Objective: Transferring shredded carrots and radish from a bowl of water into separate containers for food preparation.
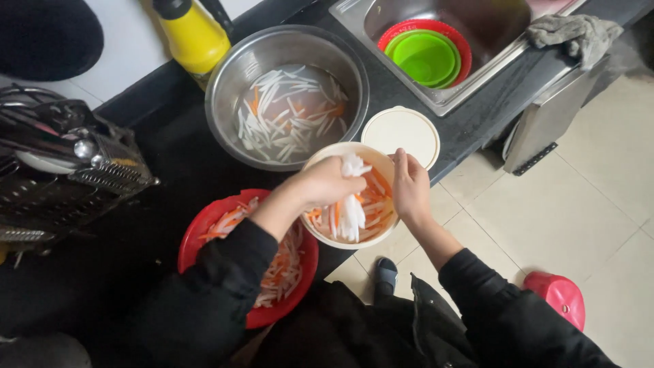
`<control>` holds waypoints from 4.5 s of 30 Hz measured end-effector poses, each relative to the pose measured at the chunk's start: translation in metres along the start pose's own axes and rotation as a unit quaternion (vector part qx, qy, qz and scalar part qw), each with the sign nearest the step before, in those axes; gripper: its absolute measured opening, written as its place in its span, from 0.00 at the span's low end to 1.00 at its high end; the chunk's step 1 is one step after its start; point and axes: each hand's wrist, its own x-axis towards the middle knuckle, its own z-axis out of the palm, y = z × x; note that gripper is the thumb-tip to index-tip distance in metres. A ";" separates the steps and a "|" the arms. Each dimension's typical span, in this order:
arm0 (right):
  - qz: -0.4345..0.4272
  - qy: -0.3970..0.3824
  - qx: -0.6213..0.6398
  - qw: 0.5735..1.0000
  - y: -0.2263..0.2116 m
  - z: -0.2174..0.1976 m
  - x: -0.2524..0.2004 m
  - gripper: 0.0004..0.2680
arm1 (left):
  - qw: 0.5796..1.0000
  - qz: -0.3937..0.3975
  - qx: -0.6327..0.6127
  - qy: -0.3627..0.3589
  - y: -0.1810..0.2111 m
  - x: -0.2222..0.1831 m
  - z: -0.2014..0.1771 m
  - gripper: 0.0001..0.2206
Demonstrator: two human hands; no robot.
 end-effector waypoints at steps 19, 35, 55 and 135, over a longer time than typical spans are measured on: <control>0.018 -0.023 -0.002 1.000 -0.005 -0.005 -0.001 0.20 | 0.862 0.092 0.430 0.253 -0.063 0.013 0.057 0.31; 0.013 -0.022 -0.004 1.000 -0.003 -0.003 -0.002 0.19 | 0.742 0.192 0.489 0.416 -0.087 0.034 0.076 0.01; -0.053 0.009 -0.005 0.999 0.011 0.002 0.003 0.19 | 0.926 -0.123 0.356 0.001 -0.177 -0.154 -0.041 0.66; -0.006 -0.018 0.023 1.000 -0.005 -0.005 -0.004 0.19 | 0.827 0.272 0.486 0.076 -0.113 0.037 0.021 0.07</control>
